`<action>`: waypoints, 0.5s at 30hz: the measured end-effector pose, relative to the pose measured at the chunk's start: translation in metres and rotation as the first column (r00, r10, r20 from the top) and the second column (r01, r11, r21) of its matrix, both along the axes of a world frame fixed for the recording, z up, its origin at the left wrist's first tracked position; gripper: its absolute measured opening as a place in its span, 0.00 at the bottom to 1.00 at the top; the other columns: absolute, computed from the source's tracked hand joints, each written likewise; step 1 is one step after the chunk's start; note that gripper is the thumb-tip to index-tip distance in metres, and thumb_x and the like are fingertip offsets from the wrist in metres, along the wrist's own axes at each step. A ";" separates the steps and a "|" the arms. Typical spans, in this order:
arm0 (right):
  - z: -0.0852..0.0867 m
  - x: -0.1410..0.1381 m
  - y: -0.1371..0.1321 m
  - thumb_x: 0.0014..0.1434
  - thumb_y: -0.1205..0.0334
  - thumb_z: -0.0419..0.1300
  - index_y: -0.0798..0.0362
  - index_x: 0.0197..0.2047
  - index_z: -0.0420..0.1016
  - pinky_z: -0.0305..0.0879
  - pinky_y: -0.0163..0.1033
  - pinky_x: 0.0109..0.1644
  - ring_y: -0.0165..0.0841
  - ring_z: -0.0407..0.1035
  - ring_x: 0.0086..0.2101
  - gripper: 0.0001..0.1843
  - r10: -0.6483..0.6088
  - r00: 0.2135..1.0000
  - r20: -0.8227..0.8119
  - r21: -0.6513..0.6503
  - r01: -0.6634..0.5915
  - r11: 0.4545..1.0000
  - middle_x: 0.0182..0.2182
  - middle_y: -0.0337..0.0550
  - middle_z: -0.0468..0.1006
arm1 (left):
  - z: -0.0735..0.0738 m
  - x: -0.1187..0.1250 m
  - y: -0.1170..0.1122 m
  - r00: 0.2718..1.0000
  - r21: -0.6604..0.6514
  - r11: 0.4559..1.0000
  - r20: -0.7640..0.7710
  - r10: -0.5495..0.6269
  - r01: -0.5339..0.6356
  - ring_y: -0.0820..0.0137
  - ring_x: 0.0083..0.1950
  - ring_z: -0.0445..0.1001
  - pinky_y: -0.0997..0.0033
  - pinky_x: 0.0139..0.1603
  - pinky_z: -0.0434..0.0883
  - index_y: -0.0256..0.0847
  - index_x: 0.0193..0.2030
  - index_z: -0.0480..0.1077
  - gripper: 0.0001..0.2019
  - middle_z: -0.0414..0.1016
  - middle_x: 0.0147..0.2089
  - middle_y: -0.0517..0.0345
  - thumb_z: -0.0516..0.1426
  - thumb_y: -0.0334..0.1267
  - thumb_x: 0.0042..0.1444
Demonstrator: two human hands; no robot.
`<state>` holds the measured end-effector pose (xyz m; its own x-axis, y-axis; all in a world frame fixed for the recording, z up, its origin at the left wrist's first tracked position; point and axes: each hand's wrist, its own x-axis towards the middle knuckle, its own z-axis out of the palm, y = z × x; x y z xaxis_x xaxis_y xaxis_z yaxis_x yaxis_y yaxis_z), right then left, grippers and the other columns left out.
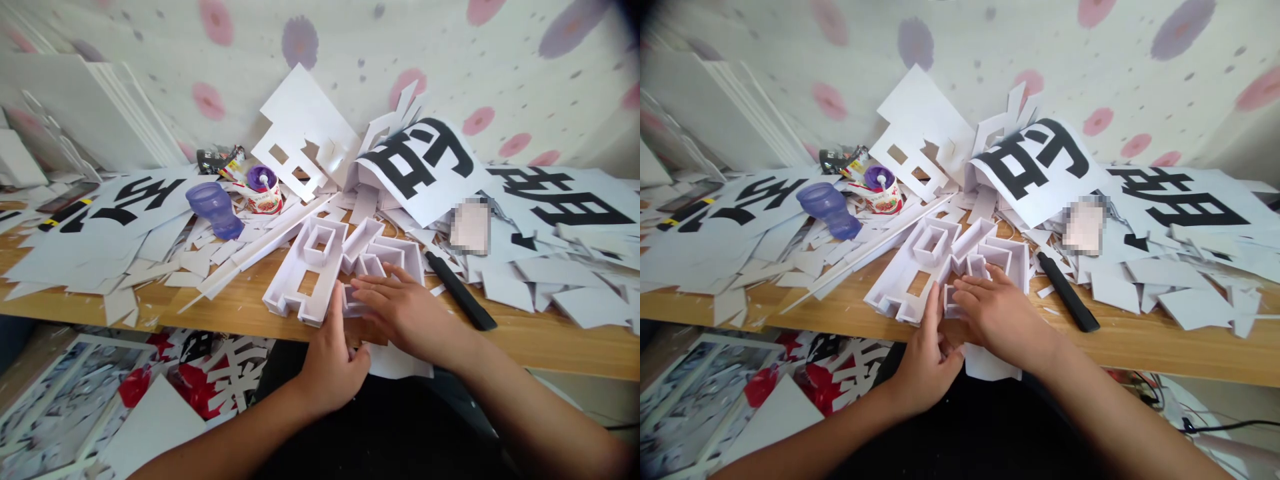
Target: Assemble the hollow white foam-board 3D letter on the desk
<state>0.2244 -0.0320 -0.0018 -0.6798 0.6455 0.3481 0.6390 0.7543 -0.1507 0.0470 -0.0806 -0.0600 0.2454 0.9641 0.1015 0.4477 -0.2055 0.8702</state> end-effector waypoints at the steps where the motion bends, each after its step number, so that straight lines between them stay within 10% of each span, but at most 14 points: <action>1: 0.000 0.000 0.000 0.62 0.70 0.58 0.58 0.51 0.75 0.61 0.65 0.62 0.46 0.73 0.54 0.14 0.001 1.000 0.001 0.000 -0.001 1.000 0.53 0.54 0.79 | -0.001 0.000 -0.001 0.999 -0.022 1.000 0.032 -0.005 0.006 0.60 0.53 0.77 0.61 0.43 0.79 0.46 0.75 0.26 0.49 0.48 0.76 0.40 0.56 0.30 0.55; 6: -0.002 0.000 -0.001 0.63 0.71 0.56 0.58 0.52 0.75 0.59 0.66 0.63 0.46 0.72 0.55 0.14 -0.009 1.000 0.011 0.017 0.009 1.000 0.53 0.55 0.79 | -0.001 -0.001 -0.004 0.994 -0.105 0.994 0.104 -0.022 0.033 0.72 0.32 0.75 0.67 0.35 0.76 0.43 0.75 0.25 0.50 0.58 0.71 0.35 0.56 0.31 0.54; 11: -0.001 -0.001 -0.002 0.64 0.70 0.56 0.57 0.49 0.76 0.58 0.66 0.63 0.45 0.73 0.54 0.12 -0.017 1.000 0.019 0.026 0.016 1.000 0.52 0.53 0.79 | 0.001 -0.003 -0.003 0.993 -0.180 0.980 0.102 -0.062 0.080 0.72 0.28 0.73 0.67 0.35 0.75 0.36 0.75 0.28 0.50 0.79 0.44 0.50 0.56 0.29 0.52; 15: -0.001 0.000 -0.003 0.64 0.70 0.54 0.54 0.45 0.77 0.56 0.66 0.64 0.45 0.72 0.56 0.11 -0.030 0.999 0.028 0.023 0.029 0.999 0.54 0.50 0.78 | 0.002 -0.006 -0.005 0.991 -0.190 0.977 0.106 -0.081 0.100 0.74 0.29 0.74 0.70 0.32 0.74 0.39 0.75 0.29 0.50 0.75 0.54 0.43 0.56 0.29 0.52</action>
